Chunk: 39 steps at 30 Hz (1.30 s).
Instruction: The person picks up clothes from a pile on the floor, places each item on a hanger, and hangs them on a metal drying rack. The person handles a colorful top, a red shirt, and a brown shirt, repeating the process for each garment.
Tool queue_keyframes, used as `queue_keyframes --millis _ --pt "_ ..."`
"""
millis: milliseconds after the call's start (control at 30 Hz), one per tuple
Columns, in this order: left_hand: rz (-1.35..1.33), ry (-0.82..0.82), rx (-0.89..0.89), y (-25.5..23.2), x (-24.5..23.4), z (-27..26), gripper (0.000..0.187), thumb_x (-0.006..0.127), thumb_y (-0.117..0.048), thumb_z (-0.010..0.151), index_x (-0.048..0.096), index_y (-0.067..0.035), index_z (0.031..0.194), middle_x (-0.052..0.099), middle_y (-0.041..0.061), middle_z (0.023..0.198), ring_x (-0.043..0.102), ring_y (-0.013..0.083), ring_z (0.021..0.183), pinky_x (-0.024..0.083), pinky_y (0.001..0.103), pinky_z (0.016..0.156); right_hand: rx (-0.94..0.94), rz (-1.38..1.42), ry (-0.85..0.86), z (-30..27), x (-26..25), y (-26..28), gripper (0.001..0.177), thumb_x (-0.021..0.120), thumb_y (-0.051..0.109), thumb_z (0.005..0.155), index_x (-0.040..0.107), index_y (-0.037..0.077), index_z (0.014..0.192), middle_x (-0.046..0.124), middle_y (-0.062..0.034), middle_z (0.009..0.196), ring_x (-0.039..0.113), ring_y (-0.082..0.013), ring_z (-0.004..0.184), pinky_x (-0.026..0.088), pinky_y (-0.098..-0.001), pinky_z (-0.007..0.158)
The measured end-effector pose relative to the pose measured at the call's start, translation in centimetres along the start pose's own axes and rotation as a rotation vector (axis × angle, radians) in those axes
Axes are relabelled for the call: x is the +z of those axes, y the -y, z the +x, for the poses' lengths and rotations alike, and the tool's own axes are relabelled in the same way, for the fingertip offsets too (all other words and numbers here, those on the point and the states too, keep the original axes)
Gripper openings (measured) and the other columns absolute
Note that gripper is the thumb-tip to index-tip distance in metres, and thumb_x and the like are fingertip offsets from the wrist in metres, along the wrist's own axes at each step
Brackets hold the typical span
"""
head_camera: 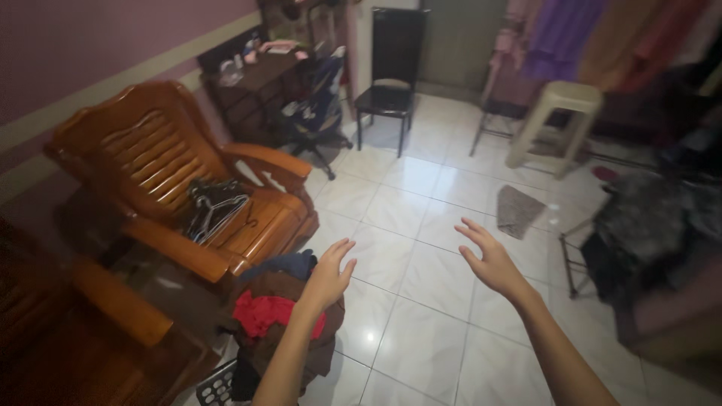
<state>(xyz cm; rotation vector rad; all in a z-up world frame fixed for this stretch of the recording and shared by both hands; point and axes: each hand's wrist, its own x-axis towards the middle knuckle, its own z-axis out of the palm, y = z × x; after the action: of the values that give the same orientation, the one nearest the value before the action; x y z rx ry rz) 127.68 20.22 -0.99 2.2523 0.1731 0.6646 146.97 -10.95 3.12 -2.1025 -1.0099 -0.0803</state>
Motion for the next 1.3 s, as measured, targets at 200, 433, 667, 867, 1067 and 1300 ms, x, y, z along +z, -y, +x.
queue_keyframes --millis 200,433,667,867,1067,1300 --pt "0.05 -0.055 -0.07 5.4 0.4 6.7 0.04 0.064 -0.018 0.095 0.063 -0.004 0.133 0.059 0.018 0.144 0.054 0.0375 0.134 0.042 0.041 0.112 -0.067 0.088 0.091 12.5 3.2 -2.7 0.046 0.062 0.022 0.094 0.06 0.013 0.139 0.048 -0.0109 0.158 0.047 -0.0314 0.144 0.043 -0.0398 0.11" --pt "0.117 -0.155 -0.145 15.1 -2.9 14.8 0.042 0.065 -0.017 0.093 0.063 -0.004 0.133 0.058 0.022 0.143 0.053 0.0379 0.135 0.04 0.042 0.113 -0.006 0.183 0.223 27.2 9.2 -3.2 0.048 0.06 0.022 0.091 0.058 0.017 0.139 0.044 -0.0045 0.16 0.046 -0.0275 0.143 0.055 -0.0405 0.086" --pt "0.199 -0.226 -0.219 22.9 -5.5 22.9 0.043 0.065 -0.019 0.095 0.062 -0.001 0.134 0.056 0.024 0.145 0.05 0.0392 0.138 0.038 0.043 0.115 -0.219 0.19 0.23 40.9 16.4 -6.3 0.045 0.062 0.018 0.095 0.061 0.011 0.139 0.048 -0.0117 0.158 0.045 -0.0317 0.145 0.038 -0.0405 0.115" --pt "0.241 -0.341 -0.339 28.8 -7.9 27.9 0.046 0.062 -0.018 0.095 0.06 0.0 0.137 0.051 0.026 0.149 0.048 0.0393 0.138 0.038 0.043 0.115 -0.346 0.266 0.327 53.5 24.0 -9.0 0.047 0.063 0.018 0.096 0.059 0.009 0.142 0.051 -0.0139 0.156 0.048 -0.0309 0.144 0.037 -0.0402 0.116" --pt "0.35 -0.447 -0.533 32.5 -12.0 33.8 0.048 0.062 -0.019 0.096 0.057 0.0 0.14 0.05 0.022 0.152 0.046 0.0369 0.142 0.033 0.043 0.117 -0.488 0.375 0.476 66.8 31.4 -8.6 0.049 0.064 0.015 0.093 0.057 0.008 0.141 0.052 -0.0164 0.154 0.048 -0.0327 0.142 0.04 -0.0393 0.112" --pt "0.45 -0.705 -0.669 34.2 -15.3 34.5 0.043 0.063 -0.018 0.097 0.061 -0.002 0.137 0.055 0.022 0.148 0.05 0.0383 0.137 0.039 0.042 0.114 -0.701 0.425 0.639 76.7 40.2 -2.3 0.049 0.064 0.013 0.094 0.057 0.007 0.143 0.05 -0.0162 0.156 0.047 -0.0343 0.143 0.039 -0.0403 0.115"
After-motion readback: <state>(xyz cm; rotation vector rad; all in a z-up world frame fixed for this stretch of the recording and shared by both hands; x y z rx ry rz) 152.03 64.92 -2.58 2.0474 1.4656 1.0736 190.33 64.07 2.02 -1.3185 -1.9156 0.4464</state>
